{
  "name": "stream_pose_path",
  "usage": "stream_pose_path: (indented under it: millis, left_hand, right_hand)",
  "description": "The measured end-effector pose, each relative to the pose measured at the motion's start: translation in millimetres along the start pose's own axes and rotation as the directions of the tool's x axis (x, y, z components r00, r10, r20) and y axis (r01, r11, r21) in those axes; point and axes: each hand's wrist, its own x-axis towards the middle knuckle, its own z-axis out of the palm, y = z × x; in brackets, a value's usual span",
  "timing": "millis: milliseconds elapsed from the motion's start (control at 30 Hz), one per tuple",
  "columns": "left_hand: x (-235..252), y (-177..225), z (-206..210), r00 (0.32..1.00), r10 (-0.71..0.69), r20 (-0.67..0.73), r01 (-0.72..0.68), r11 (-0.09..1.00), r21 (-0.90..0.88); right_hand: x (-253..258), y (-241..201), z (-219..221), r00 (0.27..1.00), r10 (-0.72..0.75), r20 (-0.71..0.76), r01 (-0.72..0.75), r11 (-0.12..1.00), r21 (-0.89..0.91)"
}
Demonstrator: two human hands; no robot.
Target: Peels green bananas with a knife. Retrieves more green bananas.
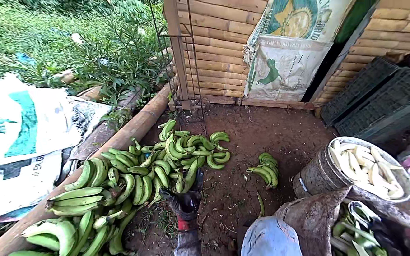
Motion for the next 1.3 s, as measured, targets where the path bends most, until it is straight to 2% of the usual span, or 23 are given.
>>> stream_pose_path:
  millis: [33, 67, 133, 200, 300, 433, 567, 600, 700, 767, 833, 867, 900, 933, 967, 1000, 1033, 1067, 1100, 1133, 1200, 1233, 1300]
  left_hand:
    - [3.1, -8.6, 26.2, 1.0, -0.014, 0.021, 0.016, 0.996, -0.083]
    - [6.9, -18.5, 52.2, 0.999, -0.035, 0.032, 0.037, 0.997, -0.066]
    - [5.5, -32.7, 113.1, 0.995, -0.082, 0.048, 0.07, 0.975, 0.211]
    - [-12.5, -48.3, 184.3, 0.988, -0.14, 0.059, 0.114, 0.941, 0.32]
    - [-64.6, -78.7, 272.8, 0.964, -0.224, 0.145, 0.158, 0.918, 0.364]
    - [-144.9, -123.1, 335.7, 0.919, -0.349, 0.183, 0.214, 0.832, 0.511]
    - [-193.7, -169.9, 345.1, 0.879, -0.45, 0.159, 0.305, 0.786, 0.537]
    - [-203.2, -180.7, 342.4, 0.874, -0.458, 0.164, 0.312, 0.786, 0.534]
    - [-229.3, -204.2, 326.7, 0.859, -0.457, 0.23, 0.286, 0.801, 0.525]
    - [-241.3, -219.7, 306.8, 0.847, -0.46, 0.266, 0.279, 0.811, 0.515]
    - [-251.6, -226.0, 289.4, 0.83, -0.453, 0.324, 0.217, 0.799, 0.561]
    - [-254.8, -228.0, 278.0, 0.806, -0.402, 0.434, 0.098, 0.814, 0.573]
    - [-256.3, -228.9, 264.8, 0.729, -0.307, 0.611, -0.118, 0.823, 0.555]
    - [-254.8, -229.1, 255.5, 0.569, -0.203, 0.797, -0.366, 0.805, 0.467]
    - [-253.1, -229.4, 255.0, 0.42, -0.138, 0.897, -0.545, 0.752, 0.371]
    - [-254.9, -228.4, 257.8, 0.367, -0.123, 0.922, -0.615, 0.712, 0.34]
    - [-256.5, -226.6, 261.3, 0.426, -0.171, 0.889, -0.57, 0.713, 0.41]
    - [-254.2, -225.8, 266.9, 0.532, -0.28, 0.799, -0.438, 0.716, 0.543]
    - [-248.2, -225.6, 273.8, 0.623, -0.43, 0.654, -0.24, 0.69, 0.683]
    - [-240.1, -226.7, 277.1, 0.667, -0.546, 0.507, -0.051, 0.645, 0.762]
    - [-224.9, -230.4, 277.6, 0.682, -0.675, 0.28, 0.234, 0.565, 0.791]
    - [-220.1, -231.7, 277.2, 0.672, -0.709, 0.216, 0.331, 0.547, 0.769]
    - [-218.4, -232.0, 272.9, 0.629, -0.749, 0.206, 0.429, 0.556, 0.712]
  right_hand:
    - [-4.8, -7.4, -0.4, 0.999, -0.042, -0.021, 0.043, 0.999, 0.032]
    - [-10.2, -18.6, -2.5, 0.995, -0.085, -0.043, 0.088, 0.995, 0.056]
    - [-23.1, -51.1, -10.2, 0.983, -0.153, -0.105, 0.163, 0.983, 0.089]
    - [-34.2, -73.6, -13.3, 0.969, -0.189, -0.156, 0.213, 0.965, 0.153]
    - [-36.3, -85.5, -9.7, 0.932, -0.259, -0.255, 0.338, 0.876, 0.344]
    - [-38.0, -73.7, -24.2, 0.905, -0.301, -0.3, 0.422, 0.724, 0.546]
    - [-58.2, -37.4, -32.6, 0.912, -0.224, -0.344, 0.4, 0.675, 0.62]
    - [-63.9, -29.3, -30.6, 0.923, -0.186, -0.337, 0.376, 0.62, 0.689]
    - [-83.3, -12.7, -24.6, 0.982, -0.091, -0.166, 0.184, 0.253, 0.95]
    - [-91.6, -3.1, -15.1, 0.996, -0.044, -0.08, 0.08, -0.001, 0.997]
    - [-95.4, 6.5, 0.8, 0.999, 0.012, -0.032, 0.034, -0.144, 0.989]
    - [-96.3, 8.3, 8.1, 0.997, 0.082, 0.018, -0.004, -0.163, 0.987]
    - [-96.0, 8.5, 16.2, 0.981, 0.172, 0.093, -0.066, -0.159, 0.985]
    - [-94.3, 9.1, 26.2, 0.945, 0.265, 0.191, -0.155, -0.15, 0.976]
    - [-92.9, 11.4, 37.6, 0.898, 0.322, 0.3, -0.264, -0.149, 0.953]
    - [-93.6, 14.8, 48.1, 0.858, 0.319, 0.402, -0.374, -0.148, 0.916]
    - [-95.3, 19.4, 55.0, 0.849, 0.253, 0.464, -0.446, -0.128, 0.886]
    - [-95.6, 24.8, 55.0, 0.858, 0.174, 0.483, -0.475, -0.088, 0.876]
    - [-95.8, 30.7, 47.0, 0.867, 0.124, 0.482, -0.483, -0.024, 0.875]
    - [-95.4, 35.7, 33.6, 0.871, 0.126, 0.475, -0.484, 0.053, 0.874]
    - [-89.8, 41.1, -1.4, 0.898, 0.207, 0.388, -0.434, 0.27, 0.86]
    - [-87.0, 42.4, -14.7, 0.94, 0.196, 0.28, -0.337, 0.394, 0.855]
    - [-83.5, 43.0, -30.3, 0.997, 0.053, 0.053, -0.075, 0.633, 0.77]
